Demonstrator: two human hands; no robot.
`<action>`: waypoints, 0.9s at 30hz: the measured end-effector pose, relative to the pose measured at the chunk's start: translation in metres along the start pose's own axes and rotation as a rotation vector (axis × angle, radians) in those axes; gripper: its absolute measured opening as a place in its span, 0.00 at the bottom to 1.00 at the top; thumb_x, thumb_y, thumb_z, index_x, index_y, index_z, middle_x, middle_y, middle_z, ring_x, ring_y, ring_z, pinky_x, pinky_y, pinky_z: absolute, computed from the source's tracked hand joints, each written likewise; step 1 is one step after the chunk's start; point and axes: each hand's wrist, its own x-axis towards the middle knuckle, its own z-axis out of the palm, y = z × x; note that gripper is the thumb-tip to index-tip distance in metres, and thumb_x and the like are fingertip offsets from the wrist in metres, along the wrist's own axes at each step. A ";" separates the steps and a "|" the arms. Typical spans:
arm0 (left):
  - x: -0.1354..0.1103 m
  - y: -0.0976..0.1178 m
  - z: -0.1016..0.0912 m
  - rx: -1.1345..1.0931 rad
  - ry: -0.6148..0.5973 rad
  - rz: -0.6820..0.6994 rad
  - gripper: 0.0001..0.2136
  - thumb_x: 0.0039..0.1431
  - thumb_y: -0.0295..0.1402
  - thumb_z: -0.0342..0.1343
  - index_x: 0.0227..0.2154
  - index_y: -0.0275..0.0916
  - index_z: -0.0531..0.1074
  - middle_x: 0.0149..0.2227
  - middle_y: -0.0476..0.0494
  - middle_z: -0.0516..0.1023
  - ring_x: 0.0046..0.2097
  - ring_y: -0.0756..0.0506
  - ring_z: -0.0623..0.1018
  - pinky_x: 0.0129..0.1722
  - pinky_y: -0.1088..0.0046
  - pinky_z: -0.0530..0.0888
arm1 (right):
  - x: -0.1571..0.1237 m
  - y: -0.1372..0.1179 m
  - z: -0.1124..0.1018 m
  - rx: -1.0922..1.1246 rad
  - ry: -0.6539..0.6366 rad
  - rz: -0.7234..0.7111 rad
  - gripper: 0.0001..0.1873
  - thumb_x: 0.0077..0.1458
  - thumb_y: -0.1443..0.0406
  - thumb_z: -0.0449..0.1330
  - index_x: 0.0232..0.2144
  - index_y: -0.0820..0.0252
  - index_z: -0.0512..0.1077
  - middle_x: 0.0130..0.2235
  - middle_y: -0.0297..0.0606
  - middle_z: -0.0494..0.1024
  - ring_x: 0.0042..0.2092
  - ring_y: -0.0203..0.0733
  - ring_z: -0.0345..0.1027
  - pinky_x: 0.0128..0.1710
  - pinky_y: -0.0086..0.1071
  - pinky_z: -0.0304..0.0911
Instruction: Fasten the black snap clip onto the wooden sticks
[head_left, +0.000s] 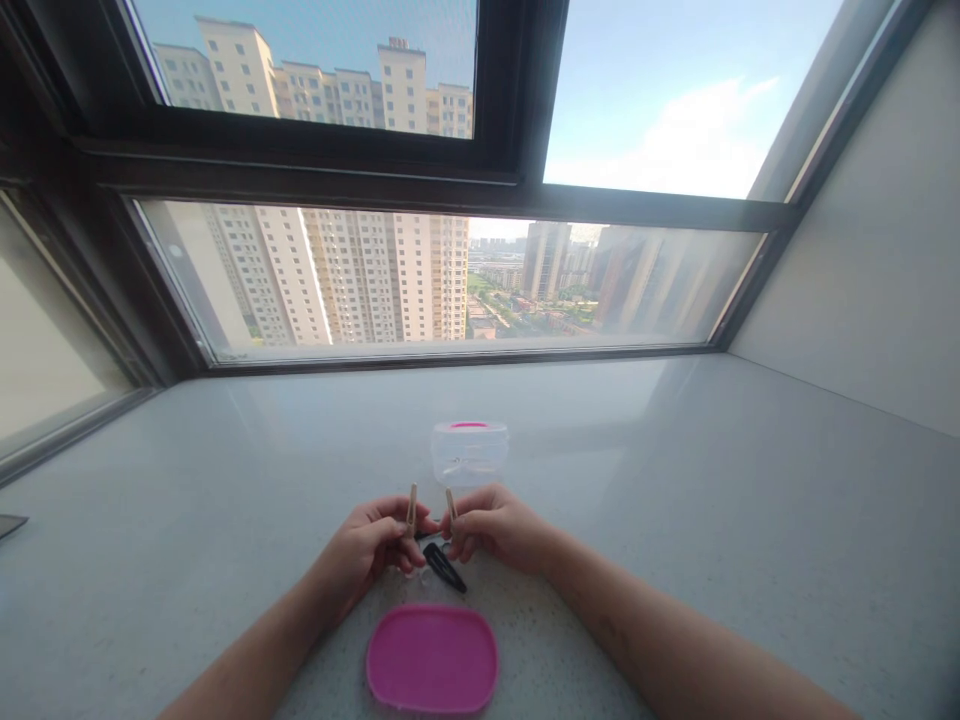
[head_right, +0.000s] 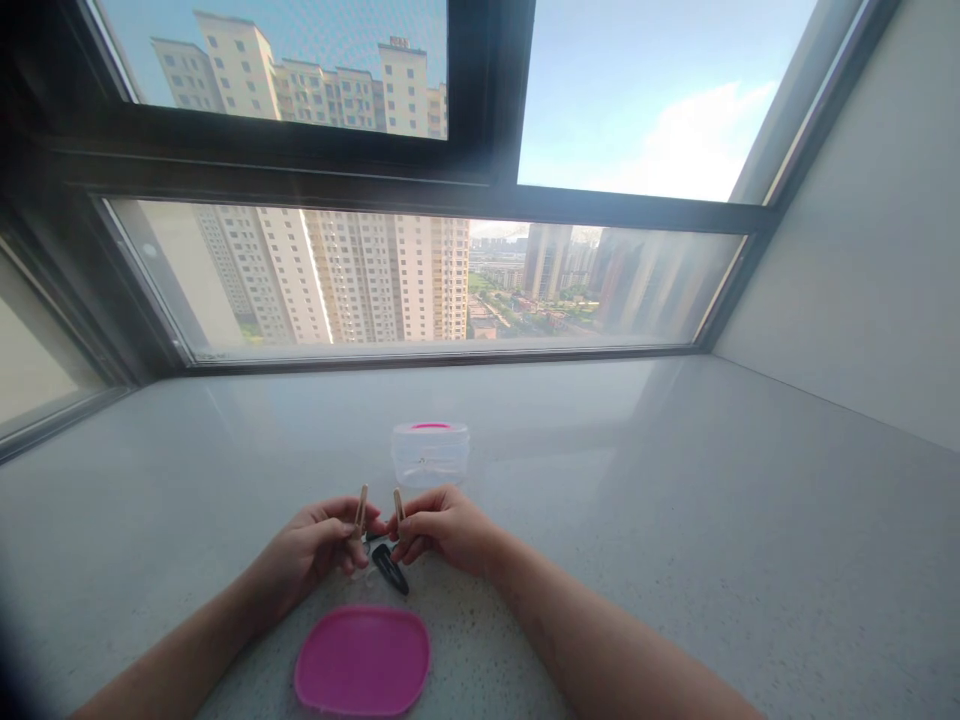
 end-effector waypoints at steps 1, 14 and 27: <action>0.000 0.000 0.000 -0.004 0.003 -0.002 0.08 0.49 0.27 0.52 0.34 0.30 0.69 0.37 0.36 0.75 0.24 0.48 0.74 0.22 0.75 0.69 | 0.000 0.000 0.000 -0.005 0.000 0.001 0.16 0.41 0.64 0.62 0.32 0.73 0.73 0.25 0.41 0.73 0.25 0.35 0.68 0.25 0.24 0.63; 0.000 0.000 0.000 -0.008 -0.001 -0.007 0.09 0.49 0.28 0.53 0.34 0.30 0.69 0.38 0.35 0.75 0.25 0.49 0.74 0.23 0.75 0.68 | -0.001 -0.002 0.000 -0.030 0.005 0.005 0.16 0.40 0.64 0.62 0.32 0.73 0.73 0.25 0.41 0.72 0.26 0.36 0.69 0.25 0.25 0.63; 0.001 -0.001 -0.001 -0.024 -0.012 -0.013 0.09 0.51 0.28 0.53 0.35 0.31 0.70 0.36 0.37 0.76 0.25 0.49 0.74 0.23 0.75 0.69 | 0.000 -0.002 0.000 -0.037 0.007 0.003 0.17 0.41 0.63 0.62 0.33 0.72 0.73 0.26 0.41 0.73 0.26 0.35 0.68 0.25 0.24 0.63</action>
